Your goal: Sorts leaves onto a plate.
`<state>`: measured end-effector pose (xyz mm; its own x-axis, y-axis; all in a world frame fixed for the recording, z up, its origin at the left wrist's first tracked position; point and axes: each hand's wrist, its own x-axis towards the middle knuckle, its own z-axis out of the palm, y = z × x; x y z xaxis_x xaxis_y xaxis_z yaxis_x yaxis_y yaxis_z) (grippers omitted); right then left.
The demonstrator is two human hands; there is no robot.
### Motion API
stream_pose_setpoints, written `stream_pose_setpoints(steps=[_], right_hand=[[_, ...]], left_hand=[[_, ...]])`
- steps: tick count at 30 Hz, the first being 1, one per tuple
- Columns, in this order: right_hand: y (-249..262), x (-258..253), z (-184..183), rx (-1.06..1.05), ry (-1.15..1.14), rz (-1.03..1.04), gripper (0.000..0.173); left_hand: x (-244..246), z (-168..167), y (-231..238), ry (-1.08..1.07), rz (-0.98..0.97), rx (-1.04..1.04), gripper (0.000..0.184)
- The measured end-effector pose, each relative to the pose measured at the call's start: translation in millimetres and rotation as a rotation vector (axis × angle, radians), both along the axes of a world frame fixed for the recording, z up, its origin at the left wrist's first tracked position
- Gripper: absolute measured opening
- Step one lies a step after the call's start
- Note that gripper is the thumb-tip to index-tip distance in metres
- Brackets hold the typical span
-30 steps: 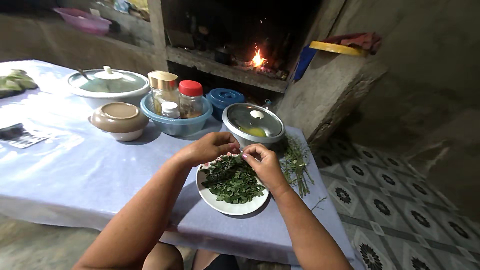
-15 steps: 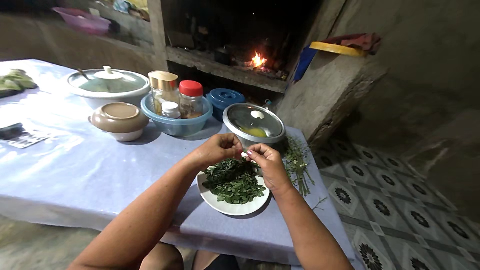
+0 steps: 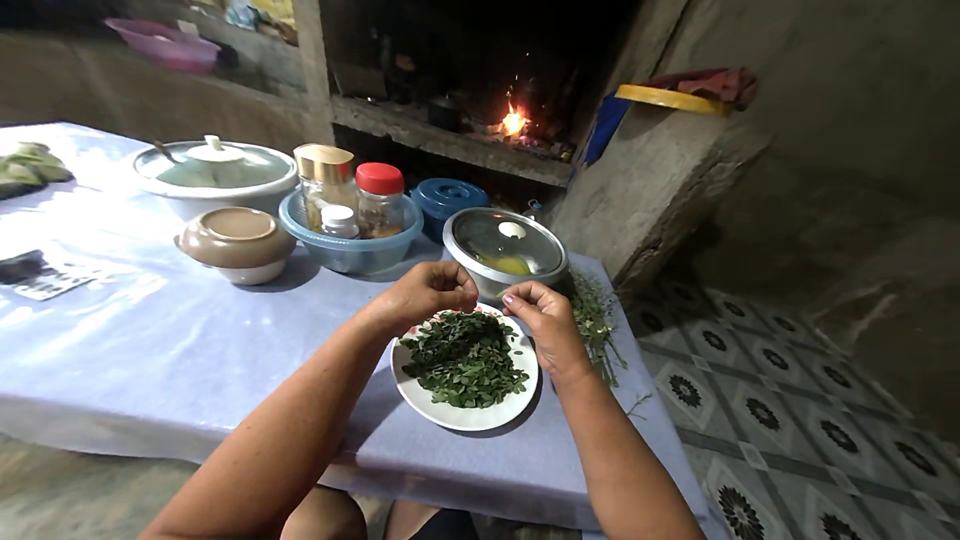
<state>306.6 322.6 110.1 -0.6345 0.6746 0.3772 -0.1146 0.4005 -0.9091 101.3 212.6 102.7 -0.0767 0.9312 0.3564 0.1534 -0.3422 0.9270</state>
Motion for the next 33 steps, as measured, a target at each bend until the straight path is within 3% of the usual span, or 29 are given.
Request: stream_pose_setpoints(steps=[6,14,21,28,31,33], right_hand=[[-2,0,0,0.019,-0.021,0.002,0.007],[-7,-1,-1,0.166,-0.044,-0.05,0.007],[-12,-3,-1,0.191,-0.073,-0.053,0.006],[-10,-4,-5,0.207,-0.056,-0.039,0.006],[-10,-5,-6,0.207,-0.047,-0.038,0.005],[-10,-5,-7,0.215,-0.041,-0.046,0.005]], left_hand=[[2,2,1,-0.013,-0.026,-0.014,0.006],[2,-2,4,0.19,0.108,-0.027,0.026],[12,5,-4,0.16,0.036,-0.053,0.005],[14,7,-9,0.242,0.083,-0.056,0.01],[11,3,-2,0.301,0.171,-0.042,0.02],[12,3,-3,0.311,0.167,-0.046,0.016]])
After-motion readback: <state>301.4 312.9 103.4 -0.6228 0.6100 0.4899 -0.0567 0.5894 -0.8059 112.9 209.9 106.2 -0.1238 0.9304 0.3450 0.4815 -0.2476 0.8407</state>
